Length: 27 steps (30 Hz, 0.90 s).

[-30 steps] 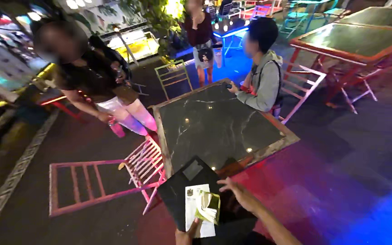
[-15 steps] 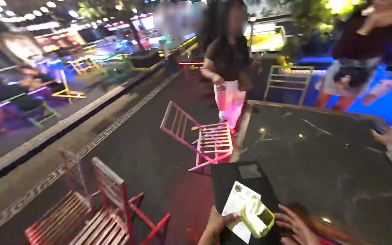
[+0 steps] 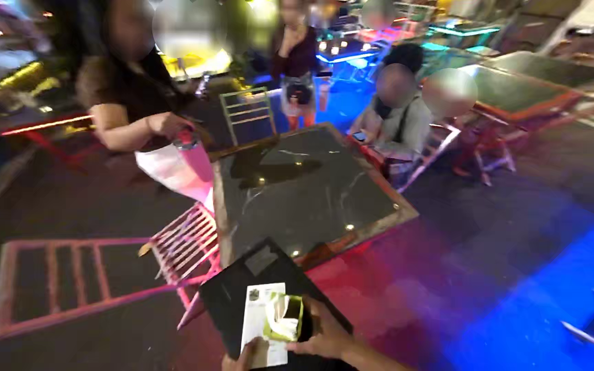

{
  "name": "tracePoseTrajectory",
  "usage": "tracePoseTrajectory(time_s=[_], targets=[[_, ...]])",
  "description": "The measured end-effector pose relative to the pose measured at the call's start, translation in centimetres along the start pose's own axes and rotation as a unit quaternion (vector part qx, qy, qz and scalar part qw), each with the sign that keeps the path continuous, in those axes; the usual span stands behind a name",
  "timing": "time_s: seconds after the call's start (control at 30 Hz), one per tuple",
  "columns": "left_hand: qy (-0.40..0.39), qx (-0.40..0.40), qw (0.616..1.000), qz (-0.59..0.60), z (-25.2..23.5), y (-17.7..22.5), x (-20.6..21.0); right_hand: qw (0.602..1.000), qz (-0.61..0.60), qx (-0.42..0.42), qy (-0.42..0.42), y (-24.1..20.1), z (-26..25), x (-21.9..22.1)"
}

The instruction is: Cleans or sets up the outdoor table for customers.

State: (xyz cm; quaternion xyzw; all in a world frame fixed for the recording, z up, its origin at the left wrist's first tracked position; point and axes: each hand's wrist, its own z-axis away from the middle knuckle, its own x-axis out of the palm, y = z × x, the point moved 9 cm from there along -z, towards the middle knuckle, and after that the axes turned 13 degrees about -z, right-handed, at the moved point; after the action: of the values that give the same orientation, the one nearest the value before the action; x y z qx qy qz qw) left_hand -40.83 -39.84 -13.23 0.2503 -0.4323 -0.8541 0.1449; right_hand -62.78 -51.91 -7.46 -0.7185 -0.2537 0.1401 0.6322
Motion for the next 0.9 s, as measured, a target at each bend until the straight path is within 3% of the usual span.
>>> tracePoseTrajectory(time_s=[0.13,0.3,0.57,0.73,0.9], targets=[[-0.068,0.007,0.998,-0.001,-1.3,-0.7,0.4,0.998,0.039,0.01,0.048,-0.1,1.4,-0.4],[-0.141,0.005,0.99,0.032,-2.4,-0.6,3.5,0.988,0.098,0.086,0.077,-0.9,3.9,-3.3],[-0.229,0.016,0.973,0.007,-5.8,3.9,11.6,0.948,0.137,0.115,0.265,-0.7,9.2,-11.3],[-0.243,0.005,0.97,-0.015,-7.3,4.2,15.3,0.918,0.164,0.16,0.324,0.6,10.2,-15.2],[-0.209,-0.003,0.974,-0.09,-9.2,2.6,19.4,0.915,0.083,0.164,0.359,2.8,9.2,-21.1]])
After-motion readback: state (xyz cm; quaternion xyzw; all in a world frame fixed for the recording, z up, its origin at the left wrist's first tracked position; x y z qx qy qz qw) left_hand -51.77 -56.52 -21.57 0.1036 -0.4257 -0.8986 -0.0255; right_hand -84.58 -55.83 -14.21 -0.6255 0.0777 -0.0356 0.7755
